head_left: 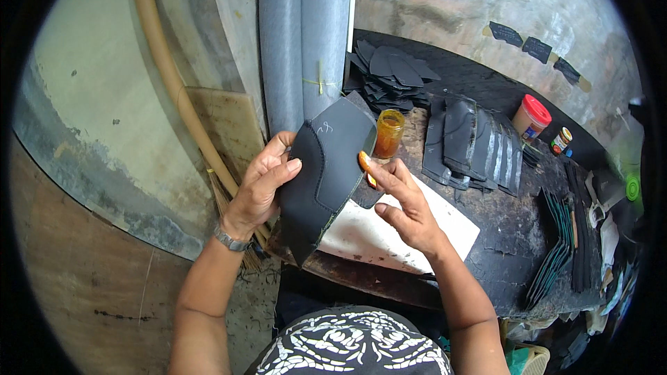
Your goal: The person repeatedly applies a yellowish substance from a small container onto the edges of black material pieces using a small applicator. They handle each piece, apply the substance along the edges, and place it back on the table.
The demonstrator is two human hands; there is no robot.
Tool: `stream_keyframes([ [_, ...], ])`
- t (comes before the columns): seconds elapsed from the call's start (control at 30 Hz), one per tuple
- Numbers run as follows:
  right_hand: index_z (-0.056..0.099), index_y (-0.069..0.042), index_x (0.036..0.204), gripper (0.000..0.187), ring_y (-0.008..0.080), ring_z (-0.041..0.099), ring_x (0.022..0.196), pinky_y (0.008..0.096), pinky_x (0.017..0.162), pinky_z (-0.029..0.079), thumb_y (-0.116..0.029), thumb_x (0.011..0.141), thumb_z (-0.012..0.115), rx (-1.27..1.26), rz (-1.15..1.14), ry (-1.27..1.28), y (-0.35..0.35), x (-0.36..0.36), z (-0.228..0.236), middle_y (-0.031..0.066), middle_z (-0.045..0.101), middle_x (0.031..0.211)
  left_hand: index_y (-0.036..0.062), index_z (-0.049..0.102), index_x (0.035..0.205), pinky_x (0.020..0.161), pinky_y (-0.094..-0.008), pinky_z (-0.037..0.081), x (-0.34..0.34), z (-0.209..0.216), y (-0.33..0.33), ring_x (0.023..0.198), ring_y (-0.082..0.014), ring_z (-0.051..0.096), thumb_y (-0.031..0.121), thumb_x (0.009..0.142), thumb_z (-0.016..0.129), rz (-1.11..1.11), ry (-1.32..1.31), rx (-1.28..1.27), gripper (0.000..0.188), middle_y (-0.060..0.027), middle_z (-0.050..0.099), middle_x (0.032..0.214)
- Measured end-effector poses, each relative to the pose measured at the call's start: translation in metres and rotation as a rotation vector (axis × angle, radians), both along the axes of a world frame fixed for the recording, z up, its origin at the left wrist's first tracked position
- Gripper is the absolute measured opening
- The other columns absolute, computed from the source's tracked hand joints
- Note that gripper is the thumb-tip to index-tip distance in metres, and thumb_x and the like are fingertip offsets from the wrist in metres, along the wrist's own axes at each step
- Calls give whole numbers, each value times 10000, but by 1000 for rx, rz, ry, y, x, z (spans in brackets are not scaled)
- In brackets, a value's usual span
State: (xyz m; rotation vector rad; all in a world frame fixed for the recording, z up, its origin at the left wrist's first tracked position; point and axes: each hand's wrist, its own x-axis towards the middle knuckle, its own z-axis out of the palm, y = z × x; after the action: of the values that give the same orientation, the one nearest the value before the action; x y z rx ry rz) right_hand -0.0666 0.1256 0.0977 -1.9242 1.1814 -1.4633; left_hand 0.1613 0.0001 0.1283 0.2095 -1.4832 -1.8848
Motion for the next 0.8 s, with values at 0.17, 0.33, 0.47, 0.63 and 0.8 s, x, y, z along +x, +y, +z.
stream_keyframes([
  [0.17,533,-154,1457,734,250,426,835,374,817,343,-33,733,569,-227,-176,354,2,10,3,87,395,892,42,440,1291,978,-285,482,0,-3,-2,1090,-113,594,73,978,536,5,14,43,328,-84,616,1199],
  [0.33,514,-197,1471,848,230,459,823,429,834,338,-81,644,667,-362,-288,658,7,24,7,49,429,865,46,453,1284,974,-290,488,-2,-8,-4,1092,-120,605,84,982,547,10,41,85,319,-83,624,1204],
  [0.47,550,-220,1443,847,227,469,828,424,835,334,-86,615,668,-329,-238,733,8,28,0,47,435,862,48,459,1278,970,-292,491,-1,-15,-10,1094,-119,605,103,990,557,35,43,95,309,-83,629,1201],
  [0.63,748,-162,1144,578,241,478,830,402,808,324,-62,617,532,-394,-245,372,-28,-13,-5,78,453,844,50,439,1359,978,-295,488,0,-21,-22,1096,-118,602,128,987,597,149,-30,104,412,-75,639,1178],
  [0.8,754,-15,989,588,284,463,1018,419,878,323,-496,1026,417,110,-721,528,-97,-88,1,123,508,1059,76,400,1493,1034,-308,450,6,-12,-27,1172,-121,572,134,971,640,214,-19,39,578,-107,618,1289],
])
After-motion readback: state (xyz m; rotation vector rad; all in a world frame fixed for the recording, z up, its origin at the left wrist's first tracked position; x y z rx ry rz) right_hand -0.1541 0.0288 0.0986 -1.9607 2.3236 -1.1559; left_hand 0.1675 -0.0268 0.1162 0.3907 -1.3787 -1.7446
